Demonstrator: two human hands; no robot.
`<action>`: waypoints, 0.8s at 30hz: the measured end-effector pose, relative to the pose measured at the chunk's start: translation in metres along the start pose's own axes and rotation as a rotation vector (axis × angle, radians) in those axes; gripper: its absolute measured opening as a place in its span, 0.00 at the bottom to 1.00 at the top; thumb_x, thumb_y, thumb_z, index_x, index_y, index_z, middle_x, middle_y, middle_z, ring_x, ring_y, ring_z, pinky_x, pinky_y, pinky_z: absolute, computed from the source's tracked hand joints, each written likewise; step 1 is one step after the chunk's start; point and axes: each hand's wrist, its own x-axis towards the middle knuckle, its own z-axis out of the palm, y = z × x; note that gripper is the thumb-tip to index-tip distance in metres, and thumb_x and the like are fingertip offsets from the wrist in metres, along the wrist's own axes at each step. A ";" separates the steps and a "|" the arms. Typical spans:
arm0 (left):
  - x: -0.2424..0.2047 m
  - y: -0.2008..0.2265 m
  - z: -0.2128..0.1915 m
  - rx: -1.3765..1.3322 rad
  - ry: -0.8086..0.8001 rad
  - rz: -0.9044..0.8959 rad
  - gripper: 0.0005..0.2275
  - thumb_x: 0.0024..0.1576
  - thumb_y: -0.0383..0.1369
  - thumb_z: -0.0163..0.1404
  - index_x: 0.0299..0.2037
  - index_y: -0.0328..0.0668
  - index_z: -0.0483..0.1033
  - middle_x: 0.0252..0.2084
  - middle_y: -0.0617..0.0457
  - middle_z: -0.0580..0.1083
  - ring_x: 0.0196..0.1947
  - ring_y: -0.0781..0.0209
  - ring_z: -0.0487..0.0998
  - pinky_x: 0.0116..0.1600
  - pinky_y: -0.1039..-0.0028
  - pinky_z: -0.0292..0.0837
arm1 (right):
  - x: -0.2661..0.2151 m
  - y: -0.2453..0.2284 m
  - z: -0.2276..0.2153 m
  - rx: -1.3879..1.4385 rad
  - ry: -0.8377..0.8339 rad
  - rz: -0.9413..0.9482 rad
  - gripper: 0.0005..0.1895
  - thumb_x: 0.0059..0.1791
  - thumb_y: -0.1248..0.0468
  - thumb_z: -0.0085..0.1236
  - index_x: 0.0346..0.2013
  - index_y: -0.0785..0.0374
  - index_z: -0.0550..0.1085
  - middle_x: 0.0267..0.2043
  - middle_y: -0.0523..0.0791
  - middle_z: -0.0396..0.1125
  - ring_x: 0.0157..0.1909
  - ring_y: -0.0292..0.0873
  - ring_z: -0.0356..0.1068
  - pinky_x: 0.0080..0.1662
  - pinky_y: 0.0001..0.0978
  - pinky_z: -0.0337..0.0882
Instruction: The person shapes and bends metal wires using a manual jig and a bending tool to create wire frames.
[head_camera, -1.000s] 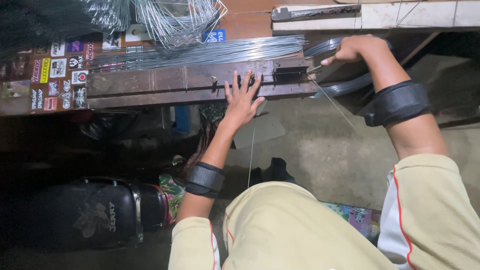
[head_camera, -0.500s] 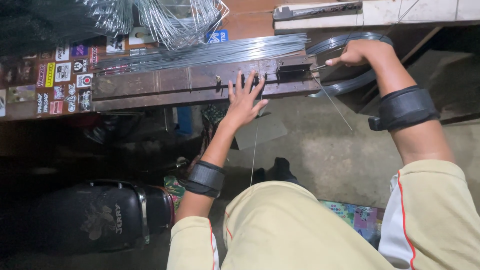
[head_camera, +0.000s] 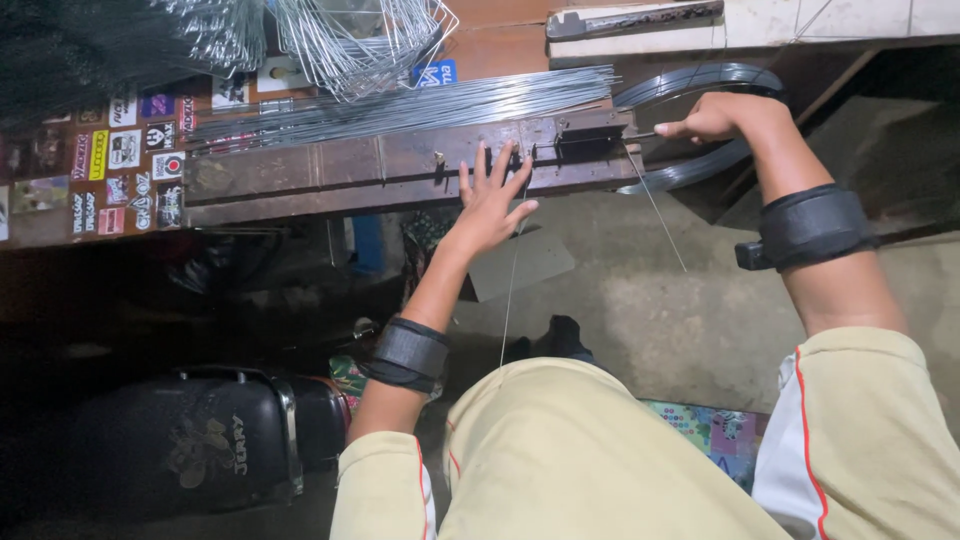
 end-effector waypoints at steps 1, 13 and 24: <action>0.000 0.000 -0.001 0.000 -0.002 0.006 0.30 0.62 0.49 0.51 0.74 0.55 0.59 0.80 0.46 0.42 0.78 0.30 0.31 0.73 0.34 0.21 | 0.001 0.002 0.002 0.031 -0.006 -0.007 0.49 0.43 0.25 0.53 0.37 0.74 0.84 0.43 0.58 0.79 0.51 0.59 0.76 0.58 0.51 0.71; 0.000 0.003 -0.008 0.002 -0.046 -0.008 0.32 0.62 0.50 0.50 0.75 0.52 0.56 0.80 0.45 0.40 0.78 0.30 0.30 0.72 0.33 0.22 | 0.005 0.019 0.031 0.145 0.028 -0.021 0.49 0.45 0.24 0.51 0.39 0.74 0.82 0.42 0.57 0.78 0.49 0.57 0.76 0.55 0.47 0.71; 0.001 0.005 -0.011 -0.010 -0.065 -0.010 0.33 0.62 0.51 0.49 0.76 0.52 0.54 0.80 0.44 0.39 0.77 0.30 0.28 0.73 0.34 0.20 | -0.025 -0.001 0.032 0.147 0.076 0.028 0.48 0.46 0.24 0.49 0.32 0.73 0.81 0.36 0.56 0.77 0.40 0.56 0.74 0.48 0.47 0.71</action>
